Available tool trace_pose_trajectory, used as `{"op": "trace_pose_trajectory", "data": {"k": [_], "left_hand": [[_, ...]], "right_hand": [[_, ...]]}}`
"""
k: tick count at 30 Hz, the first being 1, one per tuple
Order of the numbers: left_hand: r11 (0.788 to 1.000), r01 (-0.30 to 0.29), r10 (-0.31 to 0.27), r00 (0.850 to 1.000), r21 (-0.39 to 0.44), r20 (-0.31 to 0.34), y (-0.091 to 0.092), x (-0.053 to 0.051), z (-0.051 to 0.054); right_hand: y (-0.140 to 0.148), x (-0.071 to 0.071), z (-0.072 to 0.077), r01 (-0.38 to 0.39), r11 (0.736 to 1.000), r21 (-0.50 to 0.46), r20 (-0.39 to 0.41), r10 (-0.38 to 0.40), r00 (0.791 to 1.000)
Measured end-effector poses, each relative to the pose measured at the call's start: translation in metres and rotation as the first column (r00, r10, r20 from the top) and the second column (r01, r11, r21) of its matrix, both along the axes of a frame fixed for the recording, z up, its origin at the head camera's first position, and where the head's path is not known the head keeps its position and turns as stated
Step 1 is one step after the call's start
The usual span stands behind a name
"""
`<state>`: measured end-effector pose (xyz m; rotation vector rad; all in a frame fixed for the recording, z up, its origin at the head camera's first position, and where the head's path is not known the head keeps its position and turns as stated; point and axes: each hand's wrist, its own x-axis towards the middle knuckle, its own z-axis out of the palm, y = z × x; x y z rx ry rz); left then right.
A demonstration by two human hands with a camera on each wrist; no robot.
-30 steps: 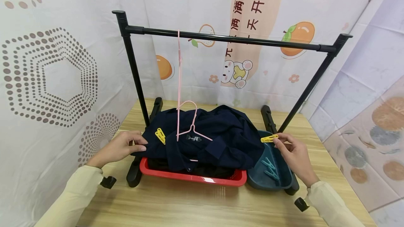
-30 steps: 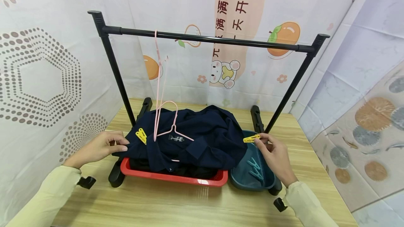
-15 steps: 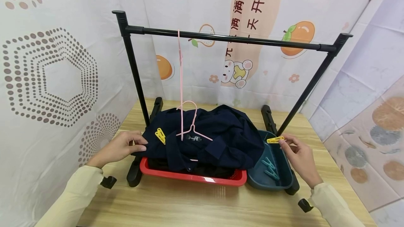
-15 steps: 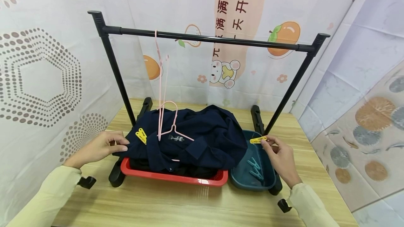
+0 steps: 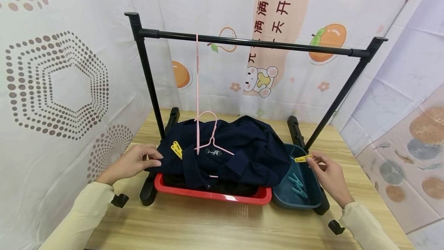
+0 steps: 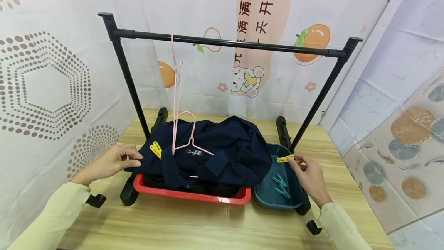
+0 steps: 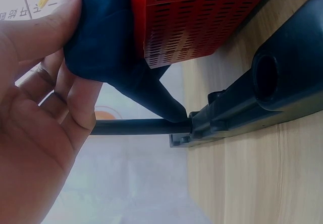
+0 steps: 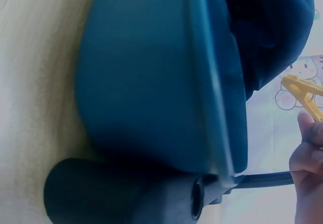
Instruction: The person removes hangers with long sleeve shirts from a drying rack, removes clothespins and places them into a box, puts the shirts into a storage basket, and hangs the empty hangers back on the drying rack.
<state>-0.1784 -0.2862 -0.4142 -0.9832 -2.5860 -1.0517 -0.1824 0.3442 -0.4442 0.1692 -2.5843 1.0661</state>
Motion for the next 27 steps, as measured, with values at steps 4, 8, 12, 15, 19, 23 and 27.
{"op": "trace_pose_trajectory", "data": {"k": [4, 8, 12, 15, 19, 23, 27], "left_hand": [[1.0, -0.007, 0.007, 1.0, -0.005, 0.007, 0.001, 0.0, 0.002], [1.0, -0.015, 0.015, 1.0, -0.012, 0.019, 0.001, 0.001, 0.002], [1.0, -0.016, 0.016, 1.0, -0.012, 0.021, 0.002, 0.001, 0.002], [1.0, -0.012, 0.013, 1.0, -0.01, 0.014, 0.001, 0.001, 0.002], [1.0, -0.009, 0.01, 1.0, -0.01, 0.004, 0.0, 0.001, 0.001], [1.0, -0.013, 0.013, 1.0, -0.009, 0.006, 0.0, 0.001, 0.001], [1.0, -0.007, 0.007, 1.0, -0.002, 0.004, 0.0, 0.002, 0.0]], "right_hand": [[0.002, -0.001, -0.004, -0.021, 0.999, 0.027, 0.031, 0.02, 0.999], [0.003, -0.003, -0.008, -0.031, 0.997, 0.068, 0.035, 0.029, 0.999], [0.001, -0.005, -0.012, -0.04, 0.994, 0.102, 0.037, 0.036, 0.999], [0.001, -0.007, -0.016, -0.052, 0.989, 0.14, 0.04, 0.047, 0.998], [0.001, -0.009, -0.021, -0.066, 0.981, 0.185, 0.028, 0.061, 0.998], [0.001, -0.012, -0.023, -0.081, 0.974, 0.213, 0.02, 0.078, 0.997], [0.0, -0.014, -0.023, -0.101, 0.967, 0.236, 0.033, 0.096, 0.995]]}}
